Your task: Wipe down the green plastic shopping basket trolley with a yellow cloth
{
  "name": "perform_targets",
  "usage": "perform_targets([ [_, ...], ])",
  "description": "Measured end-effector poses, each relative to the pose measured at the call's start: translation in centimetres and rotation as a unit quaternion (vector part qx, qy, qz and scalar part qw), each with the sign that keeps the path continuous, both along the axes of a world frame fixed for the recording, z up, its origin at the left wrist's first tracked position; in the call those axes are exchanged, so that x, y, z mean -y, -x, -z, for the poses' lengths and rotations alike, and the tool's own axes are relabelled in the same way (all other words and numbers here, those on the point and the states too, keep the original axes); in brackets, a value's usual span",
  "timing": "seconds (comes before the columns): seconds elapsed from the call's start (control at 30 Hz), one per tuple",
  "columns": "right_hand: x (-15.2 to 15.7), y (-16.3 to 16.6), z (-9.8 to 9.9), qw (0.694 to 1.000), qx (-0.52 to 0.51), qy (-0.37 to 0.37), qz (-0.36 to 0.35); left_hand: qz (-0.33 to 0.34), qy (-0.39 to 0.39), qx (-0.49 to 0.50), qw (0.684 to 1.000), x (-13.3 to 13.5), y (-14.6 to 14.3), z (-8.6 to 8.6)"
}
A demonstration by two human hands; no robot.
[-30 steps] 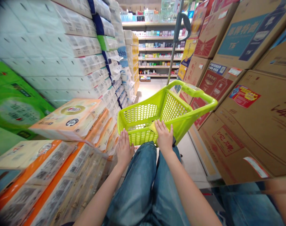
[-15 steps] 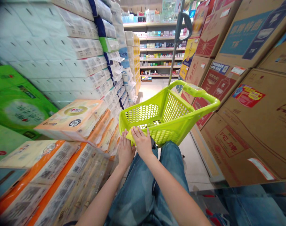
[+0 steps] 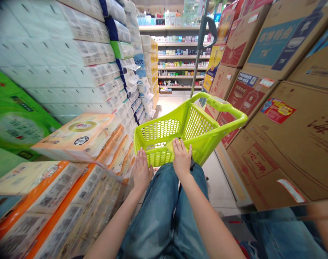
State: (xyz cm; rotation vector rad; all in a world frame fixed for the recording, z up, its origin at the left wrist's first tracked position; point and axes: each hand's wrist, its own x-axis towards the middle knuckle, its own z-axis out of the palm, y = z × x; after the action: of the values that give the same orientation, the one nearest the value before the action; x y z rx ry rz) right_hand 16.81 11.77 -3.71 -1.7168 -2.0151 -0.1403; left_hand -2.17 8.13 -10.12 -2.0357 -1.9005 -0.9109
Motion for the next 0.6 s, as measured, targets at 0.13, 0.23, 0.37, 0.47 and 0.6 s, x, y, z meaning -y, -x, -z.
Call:
perform_targets([
  [0.13, 0.9, 5.0, 0.3, 0.998, -0.015, 0.026, -0.057, 0.001, -0.003, -0.002, 1.0, 0.0, 0.0, 0.1],
  [0.23, 1.3, 7.8, 0.3, 0.993, -0.022, 0.036, -0.109, 0.005, -0.003, -0.01, 1.0, 0.0, 0.2, 0.2],
  [0.37, 1.3, 8.4, 0.4, 0.987, -0.018, 0.029, -0.154, 0.004, 0.0, -0.014, 1.0, 0.0, 0.3, 0.2],
  [0.47, 0.8, 6.4, 0.4, 0.985, -0.002, 0.013, -0.171, -0.004, 0.0, -0.021, 1.0, 0.0, 0.3, 0.1],
  [0.6, 0.1, 1.7, 0.2, 0.992, 0.009, -0.006, -0.127, -0.011, -0.007, -0.028, 1.0, 0.0, 0.1, 0.1],
])
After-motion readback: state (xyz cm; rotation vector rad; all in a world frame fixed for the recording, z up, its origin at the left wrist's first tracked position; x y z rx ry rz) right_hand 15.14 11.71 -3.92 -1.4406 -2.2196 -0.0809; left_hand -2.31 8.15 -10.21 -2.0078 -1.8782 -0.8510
